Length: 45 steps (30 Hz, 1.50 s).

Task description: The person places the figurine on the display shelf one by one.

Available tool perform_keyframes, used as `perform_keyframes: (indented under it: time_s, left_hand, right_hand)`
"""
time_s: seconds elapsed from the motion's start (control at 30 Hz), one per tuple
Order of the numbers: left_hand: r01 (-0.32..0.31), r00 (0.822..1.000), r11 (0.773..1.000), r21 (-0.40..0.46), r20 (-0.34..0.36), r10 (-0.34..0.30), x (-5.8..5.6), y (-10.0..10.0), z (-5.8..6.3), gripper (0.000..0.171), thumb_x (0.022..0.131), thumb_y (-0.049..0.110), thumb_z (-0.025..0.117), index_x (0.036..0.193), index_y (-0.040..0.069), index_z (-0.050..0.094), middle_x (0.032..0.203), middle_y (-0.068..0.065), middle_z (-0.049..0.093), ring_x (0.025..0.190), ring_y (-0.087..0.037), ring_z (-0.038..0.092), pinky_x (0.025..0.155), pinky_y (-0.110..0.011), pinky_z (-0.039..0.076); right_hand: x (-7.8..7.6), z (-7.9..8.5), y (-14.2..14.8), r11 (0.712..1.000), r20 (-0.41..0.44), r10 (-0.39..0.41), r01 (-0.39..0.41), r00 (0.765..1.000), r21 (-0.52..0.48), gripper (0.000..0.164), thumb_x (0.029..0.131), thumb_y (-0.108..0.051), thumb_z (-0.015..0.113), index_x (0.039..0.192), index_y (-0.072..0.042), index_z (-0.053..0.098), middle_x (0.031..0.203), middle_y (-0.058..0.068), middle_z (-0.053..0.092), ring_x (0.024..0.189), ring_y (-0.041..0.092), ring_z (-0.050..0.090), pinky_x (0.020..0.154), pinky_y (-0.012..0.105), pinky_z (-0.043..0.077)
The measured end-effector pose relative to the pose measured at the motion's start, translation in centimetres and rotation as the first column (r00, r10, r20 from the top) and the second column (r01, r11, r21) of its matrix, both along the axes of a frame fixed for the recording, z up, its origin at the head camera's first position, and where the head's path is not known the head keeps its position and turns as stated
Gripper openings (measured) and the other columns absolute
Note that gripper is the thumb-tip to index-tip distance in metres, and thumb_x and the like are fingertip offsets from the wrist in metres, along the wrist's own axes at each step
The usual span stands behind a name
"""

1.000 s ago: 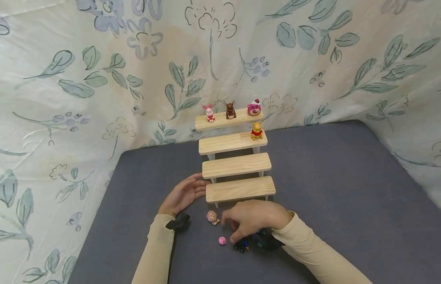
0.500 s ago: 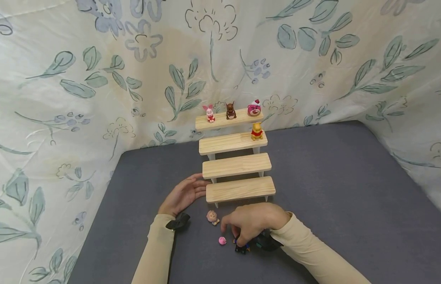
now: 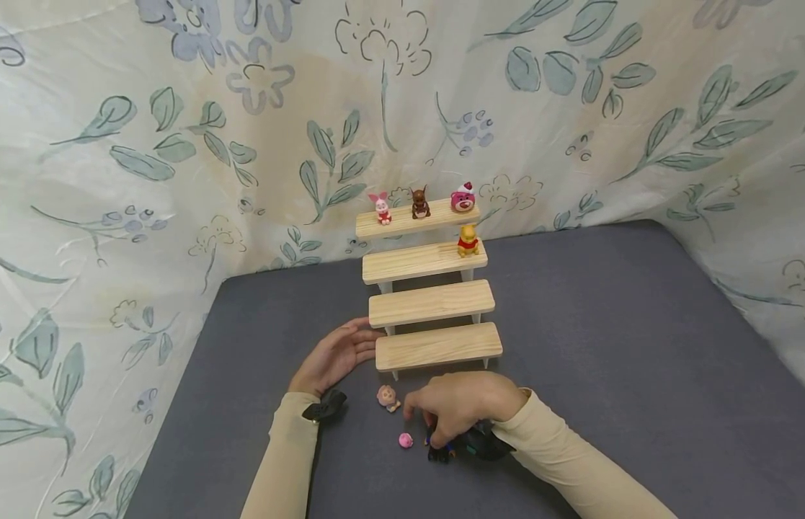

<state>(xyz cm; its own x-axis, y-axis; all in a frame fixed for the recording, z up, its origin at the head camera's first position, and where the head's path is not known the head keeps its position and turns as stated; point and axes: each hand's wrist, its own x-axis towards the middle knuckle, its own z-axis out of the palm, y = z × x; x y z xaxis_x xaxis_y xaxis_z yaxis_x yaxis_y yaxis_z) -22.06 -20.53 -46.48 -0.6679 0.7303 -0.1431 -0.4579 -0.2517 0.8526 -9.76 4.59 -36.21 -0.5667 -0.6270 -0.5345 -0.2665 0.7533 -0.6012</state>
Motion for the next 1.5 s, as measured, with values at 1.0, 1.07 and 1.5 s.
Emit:
perform_keyframes:
  time_s: [1.0, 1.07, 1.5]
  left_hand:
    - [0.016, 0.999, 1.0, -0.014, -0.031, -0.017, 0.0, -0.1, -0.2, 0.04, 0.111, 0.022, 0.037, 0.147, 0.005, 0.041, 0.13, -0.01, 0.063, 0.123, -0.023, 0.063, 0.105, -0.035, 0.053]
    - [0.015, 0.999, 1.0, -0.016, -0.029, -0.015, -0.1, -0.1, -0.2, 0.04, 0.111, 0.022, 0.037, 0.147, 0.005, 0.041, 0.13, -0.01, 0.063, 0.122, -0.023, 0.063, 0.105, -0.035, 0.053]
    - [0.005, 1.0, 1.0, -0.024, -0.021, -0.006, 0.0, -0.1, -0.3, 0.042, 0.111, 0.022, 0.038, 0.148, 0.004, 0.039, 0.13, -0.01, 0.062, 0.122, -0.023, 0.063, 0.105, -0.034, 0.054]
  right_hand:
    - [-0.7, 0.2, 0.8, 0.986, -0.186, -0.01, -0.022, 0.982, -0.167, 0.011, 0.093, -0.014, 0.071, 0.102, -0.02, 0.068, 0.091, -0.015, 0.061, 0.071, 0.0, 0.048, 0.065, 0.019, 0.044]
    - [-0.7, 0.3, 0.8, 0.985, -0.185, -0.02, -0.013, 0.983, -0.174, 0.011, 0.094, -0.015, 0.07, 0.104, -0.02, 0.068, 0.092, -0.015, 0.061, 0.072, 0.0, 0.049, 0.065, 0.019, 0.044]
    - [-0.9, 1.1, 1.7, 0.955, -0.286, -0.073, -0.016, 0.955, -0.296, 0.015, 0.098, -0.013, 0.065, 0.111, -0.019, 0.069, 0.102, -0.009, 0.065, 0.077, -0.002, 0.051, 0.069, 0.019, 0.048]
